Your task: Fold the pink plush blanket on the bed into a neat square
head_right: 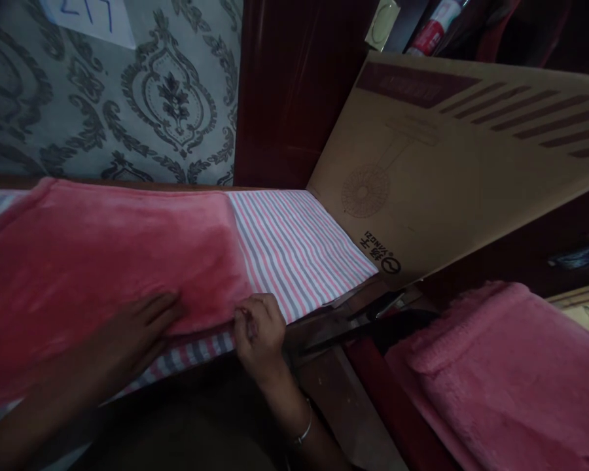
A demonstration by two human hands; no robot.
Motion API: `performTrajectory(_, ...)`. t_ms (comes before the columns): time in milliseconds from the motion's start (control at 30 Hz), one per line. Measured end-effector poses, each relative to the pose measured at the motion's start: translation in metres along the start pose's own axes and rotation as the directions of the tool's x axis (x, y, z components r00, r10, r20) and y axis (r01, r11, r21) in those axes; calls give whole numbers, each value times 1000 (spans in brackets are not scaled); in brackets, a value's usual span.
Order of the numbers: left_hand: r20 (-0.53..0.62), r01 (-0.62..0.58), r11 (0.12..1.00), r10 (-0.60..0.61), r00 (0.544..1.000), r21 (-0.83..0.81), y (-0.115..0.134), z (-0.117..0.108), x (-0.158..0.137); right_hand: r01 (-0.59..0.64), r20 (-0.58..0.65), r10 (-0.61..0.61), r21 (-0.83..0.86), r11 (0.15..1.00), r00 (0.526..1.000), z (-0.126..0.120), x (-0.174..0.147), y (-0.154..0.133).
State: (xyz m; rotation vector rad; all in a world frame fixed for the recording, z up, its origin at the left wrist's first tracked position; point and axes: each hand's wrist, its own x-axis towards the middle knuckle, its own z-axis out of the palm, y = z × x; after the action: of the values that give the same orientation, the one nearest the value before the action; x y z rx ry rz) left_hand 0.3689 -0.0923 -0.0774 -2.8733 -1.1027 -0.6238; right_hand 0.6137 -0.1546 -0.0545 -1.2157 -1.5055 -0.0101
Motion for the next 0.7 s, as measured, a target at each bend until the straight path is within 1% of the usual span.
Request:
performTrajectory(67, 21, -13, 1000, 14, 1000, -9, 0, -4, -11, 17, 41, -18, 20, 1000, 999, 4, 16, -6)
performTrajectory(133, 48, -19, 999, 20, 999, -28, -6, -17, -14, 52, 137, -58, 46, 998, 989, 13, 34, -12)
performTrajectory(167, 45, -12, 1000, 14, 999, -25, -11, -25, -12, 78, 198, -86, 51, 996, 976, 19, 43, -15)
performTrajectory(233, 1, 42, 999, -42, 999, 31, -25, -39, -7, 134, 329, -136, 29, 991, 934, 33, 55, -16)
performTrajectory(300, -49, 140, 982, -135, 990, 130, -40, -44, -5, 168, 460, -137, -29, 985, 877, 48, 58, -10)
performTrajectory(367, -79, 227, 951, -215, 973, 212, -52, -37, -8, 170, 563, -85, -101, 980, 822, 61, 51, 0)
performTrajectory(400, -89, 249, 939, -234, 968, 238, -57, -31, -12, 163, 598, -53, -131, 978, 800, 67, 45, 6)
performTrajectory(467, -110, 244, 930, -222, 969, 275, -63, -18, -19, 152, 633, -11, -169, 974, 774, 74, 34, 16)
performTrajectory(567, -135, 218, 923, -184, 974, 316, -67, -5, -26, 138, 644, 15, -187, 973, 765, 76, 25, 21)
performTrajectory(633, -156, 211, 922, -168, 973, 326, -67, -2, -29, 131, 667, 29, -189, 973, 745, 73, 30, 19)
performTrajectory(700, -183, 204, 924, -150, 972, 323, -70, -3, -32, 131, 714, 26, -164, 978, 700, 67, 44, 17)
